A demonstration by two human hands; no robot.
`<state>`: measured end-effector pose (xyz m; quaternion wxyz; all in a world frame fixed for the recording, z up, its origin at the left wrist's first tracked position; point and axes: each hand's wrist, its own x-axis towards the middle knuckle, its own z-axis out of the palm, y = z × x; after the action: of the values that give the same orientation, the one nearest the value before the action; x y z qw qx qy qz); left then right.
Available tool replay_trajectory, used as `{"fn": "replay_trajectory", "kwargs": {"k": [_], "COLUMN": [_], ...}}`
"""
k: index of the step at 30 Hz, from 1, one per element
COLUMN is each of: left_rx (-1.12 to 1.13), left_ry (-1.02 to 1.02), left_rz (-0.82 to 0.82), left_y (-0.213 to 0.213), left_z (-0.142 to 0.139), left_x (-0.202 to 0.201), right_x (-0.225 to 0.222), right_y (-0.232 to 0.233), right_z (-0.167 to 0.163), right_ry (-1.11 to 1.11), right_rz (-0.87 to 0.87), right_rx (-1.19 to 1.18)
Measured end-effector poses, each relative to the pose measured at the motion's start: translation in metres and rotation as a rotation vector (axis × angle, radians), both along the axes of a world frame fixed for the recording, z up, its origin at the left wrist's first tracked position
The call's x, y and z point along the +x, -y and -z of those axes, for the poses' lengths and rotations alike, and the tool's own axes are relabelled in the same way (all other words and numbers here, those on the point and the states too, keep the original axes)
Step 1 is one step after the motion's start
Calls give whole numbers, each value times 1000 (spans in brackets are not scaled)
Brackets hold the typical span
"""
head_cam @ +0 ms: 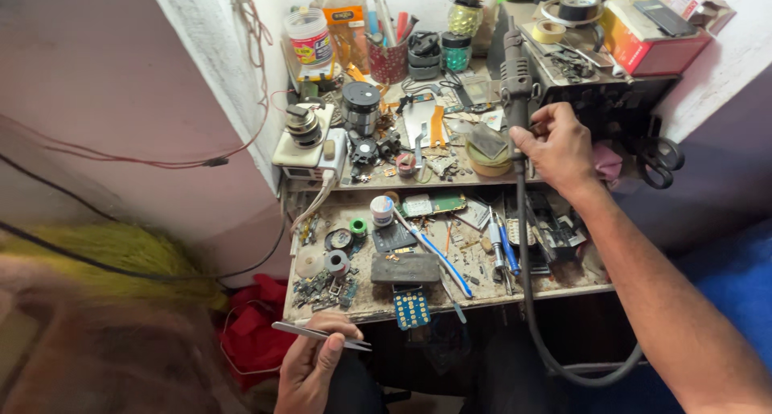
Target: The person sits at a cluttered repair workbench and disassembles a feature phone, using a screwdriver to remove screws from the back of the handset and a spudger to pry at its internals. They then pick up a hot air gun and direct it at a small circuit board held in the other hand.
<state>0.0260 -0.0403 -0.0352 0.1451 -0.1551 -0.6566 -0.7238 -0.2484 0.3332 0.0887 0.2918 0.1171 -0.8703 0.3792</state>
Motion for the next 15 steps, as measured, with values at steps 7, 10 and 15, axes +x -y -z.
{"fn": "replay_trajectory", "kwargs": {"k": [7, 10, 15], "left_rx": [2, 111, 104], "left_ry": [122, 106, 108], "left_rz": [-29, -18, -70], "left_y": [-15, -31, -59], "left_z": [-35, -49, -77], "left_x": [-20, -33, -36], "right_x": [-3, 3, 67], "right_y": [2, 9, 17], "right_z": [-15, -38, -68], "right_ry": [132, 139, 141], "right_rz": [-247, -309, -268], "right_rx": [-469, -553, -499]}}
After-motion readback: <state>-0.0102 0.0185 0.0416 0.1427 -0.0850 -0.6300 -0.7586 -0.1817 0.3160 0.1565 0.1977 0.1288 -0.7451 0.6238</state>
